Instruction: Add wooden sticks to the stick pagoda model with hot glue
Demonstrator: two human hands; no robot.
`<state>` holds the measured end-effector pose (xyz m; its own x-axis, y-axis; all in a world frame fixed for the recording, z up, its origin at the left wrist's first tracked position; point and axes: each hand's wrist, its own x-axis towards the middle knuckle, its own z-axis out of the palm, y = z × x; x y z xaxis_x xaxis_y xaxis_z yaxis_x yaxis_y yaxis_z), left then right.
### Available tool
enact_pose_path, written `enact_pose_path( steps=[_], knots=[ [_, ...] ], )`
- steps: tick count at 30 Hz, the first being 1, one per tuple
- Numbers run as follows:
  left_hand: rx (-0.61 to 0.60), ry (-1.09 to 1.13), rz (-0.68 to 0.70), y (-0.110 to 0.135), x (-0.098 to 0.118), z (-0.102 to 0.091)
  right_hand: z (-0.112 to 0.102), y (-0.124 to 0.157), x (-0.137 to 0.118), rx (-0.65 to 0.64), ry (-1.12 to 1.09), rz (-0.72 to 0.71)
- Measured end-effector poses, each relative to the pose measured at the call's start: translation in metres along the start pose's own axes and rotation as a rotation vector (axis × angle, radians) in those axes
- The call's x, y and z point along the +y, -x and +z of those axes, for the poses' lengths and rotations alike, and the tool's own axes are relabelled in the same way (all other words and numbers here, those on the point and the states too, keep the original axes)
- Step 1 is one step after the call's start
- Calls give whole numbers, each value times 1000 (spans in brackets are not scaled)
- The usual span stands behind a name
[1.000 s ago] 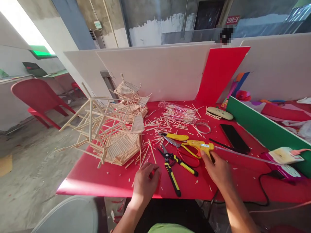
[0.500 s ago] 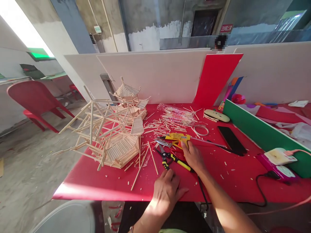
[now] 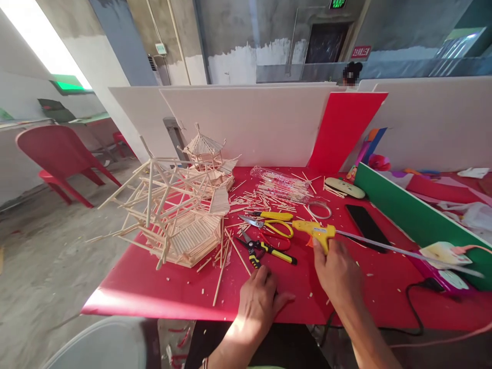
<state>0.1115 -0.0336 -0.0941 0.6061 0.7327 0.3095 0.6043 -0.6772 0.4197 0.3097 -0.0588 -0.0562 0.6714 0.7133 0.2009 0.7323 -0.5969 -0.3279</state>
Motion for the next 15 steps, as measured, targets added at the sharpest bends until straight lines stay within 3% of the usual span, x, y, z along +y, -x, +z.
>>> enact_pose_path(
  steps=[5, 9, 12, 14, 15],
  knots=[
    [29, 171, -46, 1, 1, -6, 4, 1, 40, -130, 90, 125],
    [136, 316, -42, 9, -3, -16, -2, -6, 42, -198, 193, 169],
    [242, 356, -59, 19, -11, -26, -15, -2, 14, -59, 185, -37],
    [319, 364, -120, 26, -18, -35, -19, 7, -17, 30, -13, -285],
    [351, 365, -156, 29, -20, -40, -19, 13, -35, -4, -153, -386]
  ],
)
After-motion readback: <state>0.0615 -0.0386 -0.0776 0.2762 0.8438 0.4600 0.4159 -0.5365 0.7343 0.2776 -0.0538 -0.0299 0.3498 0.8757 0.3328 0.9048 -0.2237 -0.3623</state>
